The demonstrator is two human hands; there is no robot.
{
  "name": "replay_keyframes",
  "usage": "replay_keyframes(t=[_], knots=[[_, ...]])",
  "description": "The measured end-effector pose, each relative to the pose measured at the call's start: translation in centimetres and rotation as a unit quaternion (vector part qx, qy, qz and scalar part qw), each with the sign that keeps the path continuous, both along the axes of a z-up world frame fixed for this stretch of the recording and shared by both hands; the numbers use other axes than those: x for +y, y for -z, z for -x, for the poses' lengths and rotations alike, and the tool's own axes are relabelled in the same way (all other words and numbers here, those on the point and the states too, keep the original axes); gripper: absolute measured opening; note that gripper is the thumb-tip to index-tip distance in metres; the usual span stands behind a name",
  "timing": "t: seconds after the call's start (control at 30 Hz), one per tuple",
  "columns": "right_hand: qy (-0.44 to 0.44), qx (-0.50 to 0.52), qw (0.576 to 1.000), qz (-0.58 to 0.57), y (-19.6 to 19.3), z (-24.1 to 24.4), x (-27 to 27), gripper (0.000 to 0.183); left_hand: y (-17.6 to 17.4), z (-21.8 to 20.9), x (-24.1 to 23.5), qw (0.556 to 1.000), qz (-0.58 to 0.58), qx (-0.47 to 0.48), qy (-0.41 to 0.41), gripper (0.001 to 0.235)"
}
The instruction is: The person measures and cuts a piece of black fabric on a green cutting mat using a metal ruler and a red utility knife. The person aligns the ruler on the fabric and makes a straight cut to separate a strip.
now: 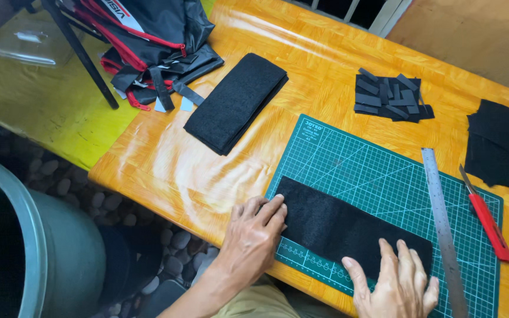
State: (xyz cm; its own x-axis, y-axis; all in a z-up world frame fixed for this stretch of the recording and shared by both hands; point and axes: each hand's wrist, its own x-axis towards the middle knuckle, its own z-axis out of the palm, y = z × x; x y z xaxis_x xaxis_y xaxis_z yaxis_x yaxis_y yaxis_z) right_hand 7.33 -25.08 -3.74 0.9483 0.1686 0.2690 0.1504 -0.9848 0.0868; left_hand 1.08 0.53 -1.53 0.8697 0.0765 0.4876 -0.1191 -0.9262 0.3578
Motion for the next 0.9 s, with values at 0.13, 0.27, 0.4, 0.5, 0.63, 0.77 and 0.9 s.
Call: replay_keyframes(t=[0.13,0.27,0.4,0.5,0.63,0.77,0.9], knots=[[-0.195,-0.078,0.974,-0.09,-3.3,-1.3,4.5,0.07,0.9,0.5,-1.2,0.998,0.012,-0.013,-0.052,0.033],[-0.329,0.041,0.942,-0.048,-2.8,-2.3,8.3,0.068,0.8,0.6,-0.9,0.998,0.025,-0.037,-0.052,0.033],[-0.353,0.037,0.935,0.001,-2.3,-2.9,8.7,0.066,0.3,0.3,1.4,0.997,0.075,0.002,0.011,0.029],[-0.346,0.036,0.937,-0.007,-2.3,-2.7,8.9,0.066,-1.1,-1.2,4.5,0.981,0.16,0.045,0.099,0.025],[-0.343,0.026,0.939,-0.012,-2.3,-2.5,8.9,0.064,-0.9,-3.5,6.6,0.982,0.168,0.003,0.09,0.016],[-0.335,0.016,0.942,-0.005,-2.3,-2.4,9.0,0.064,-1.4,-3.9,6.4,0.975,0.18,0.034,0.128,0.022],[-0.34,0.007,0.94,-0.005,-2.3,-2.5,9.0,0.064,-0.4,-3.6,6.3,0.979,0.128,0.052,0.148,0.033]])
